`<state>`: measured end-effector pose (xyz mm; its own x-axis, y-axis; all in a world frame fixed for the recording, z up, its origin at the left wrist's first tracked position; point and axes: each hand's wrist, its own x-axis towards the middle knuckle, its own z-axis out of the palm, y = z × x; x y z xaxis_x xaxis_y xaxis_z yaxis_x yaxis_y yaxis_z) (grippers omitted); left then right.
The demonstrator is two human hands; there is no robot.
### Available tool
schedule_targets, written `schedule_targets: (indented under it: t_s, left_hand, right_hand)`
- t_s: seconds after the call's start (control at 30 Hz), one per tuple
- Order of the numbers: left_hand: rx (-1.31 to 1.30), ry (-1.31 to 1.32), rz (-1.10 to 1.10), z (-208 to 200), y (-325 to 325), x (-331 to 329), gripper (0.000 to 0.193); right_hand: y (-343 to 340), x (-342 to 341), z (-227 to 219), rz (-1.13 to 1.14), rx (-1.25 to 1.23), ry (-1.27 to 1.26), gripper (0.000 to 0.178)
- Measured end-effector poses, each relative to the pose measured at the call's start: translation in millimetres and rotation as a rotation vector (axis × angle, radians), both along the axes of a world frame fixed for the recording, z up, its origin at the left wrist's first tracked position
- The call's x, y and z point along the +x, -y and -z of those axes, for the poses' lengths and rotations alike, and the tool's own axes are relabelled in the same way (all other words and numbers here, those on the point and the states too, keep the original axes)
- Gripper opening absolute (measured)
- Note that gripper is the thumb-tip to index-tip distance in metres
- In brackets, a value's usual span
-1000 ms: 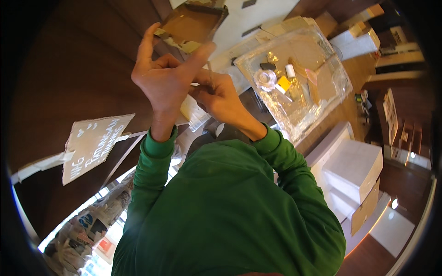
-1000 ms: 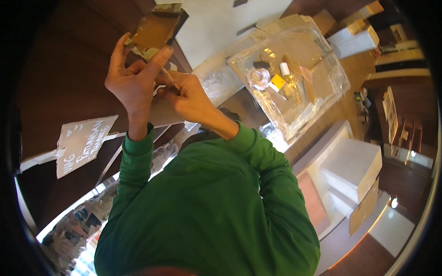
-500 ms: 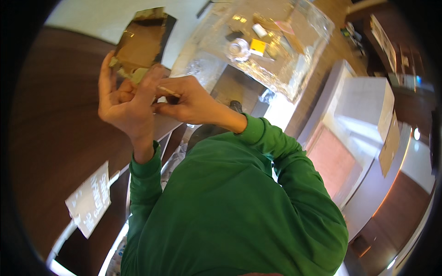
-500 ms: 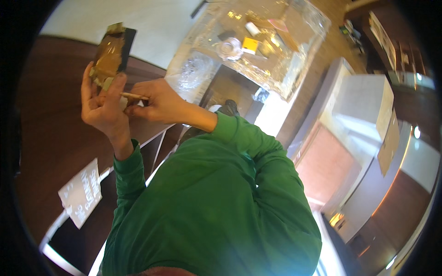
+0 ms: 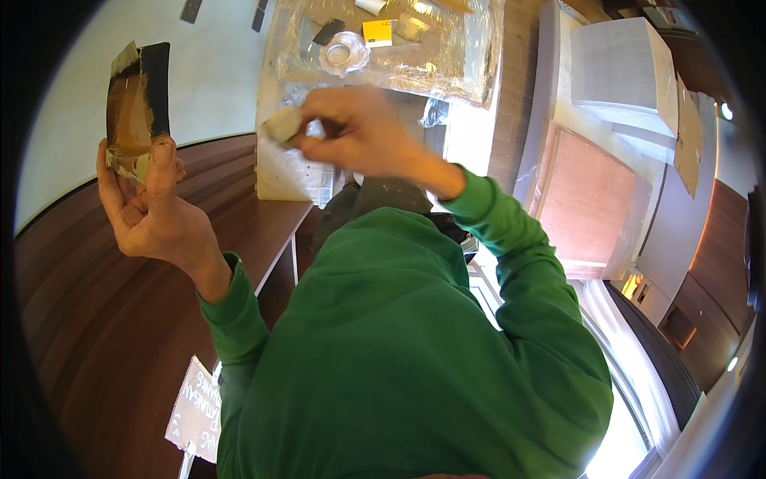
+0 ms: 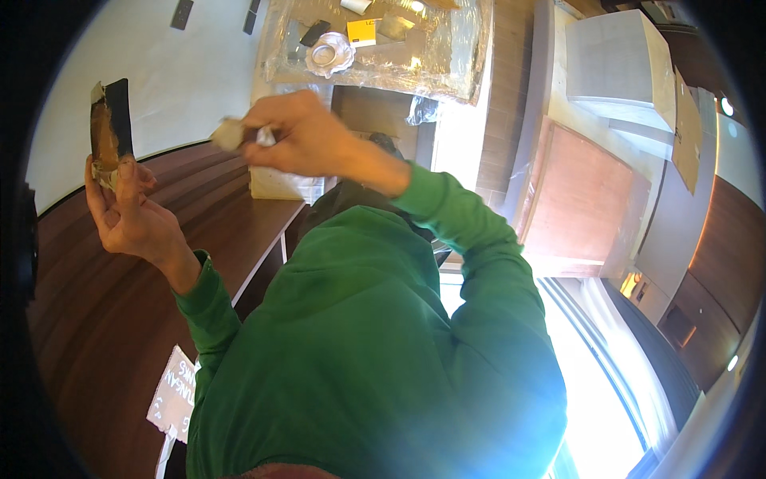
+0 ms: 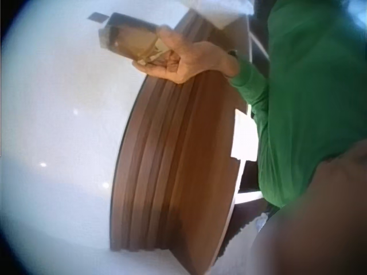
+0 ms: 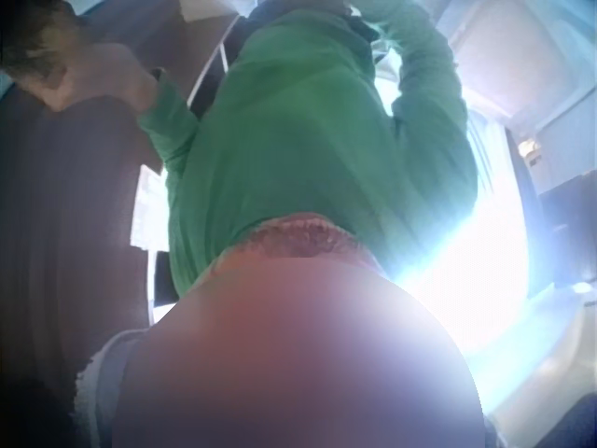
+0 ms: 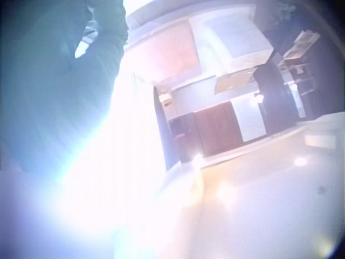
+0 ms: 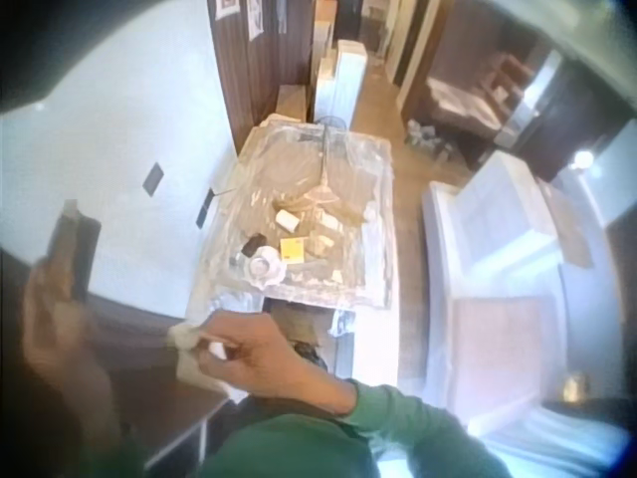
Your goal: The person paints a curved wooden ceiling panel using a small brush and a handheld paint container. They repeatedly dip the brush into the container and apply paint along the grooves and edges of the panel.
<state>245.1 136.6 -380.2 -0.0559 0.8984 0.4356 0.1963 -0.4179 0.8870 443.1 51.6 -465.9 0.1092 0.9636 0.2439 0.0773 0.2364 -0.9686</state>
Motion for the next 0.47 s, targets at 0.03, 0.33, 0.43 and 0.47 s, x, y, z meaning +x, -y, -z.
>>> schedule_targets:
  t_s: [0.03, 0.33, 0.43, 0.47]
  left_hand:
    - [-0.005, -0.006, 0.012, 2.1, -4.7, -2.6, 0.066]
    - [-0.114, 0.015, 0.005, 37.5, 3.3, -25.9, 0.07]
    - [-0.123, -0.019, 0.004, 44.2, 6.5, -41.3, 0.071]
    - [-0.125, -0.035, 0.01, 46.1, 6.5, -47.0, 0.072]
  right_hand:
    - [6.6, 13.6, 0.6, 0.074, 0.019, 0.149, 0.017]
    - [74.2, 97.2, 20.4, 0.421, -0.319, 0.017, 0.007]
    - [92.7, 104.6, 34.9, 0.516, -0.32, -0.001, 0.006]
    - [98.8, 111.0, 37.7, 0.473, -0.388, -0.021, 0.009]
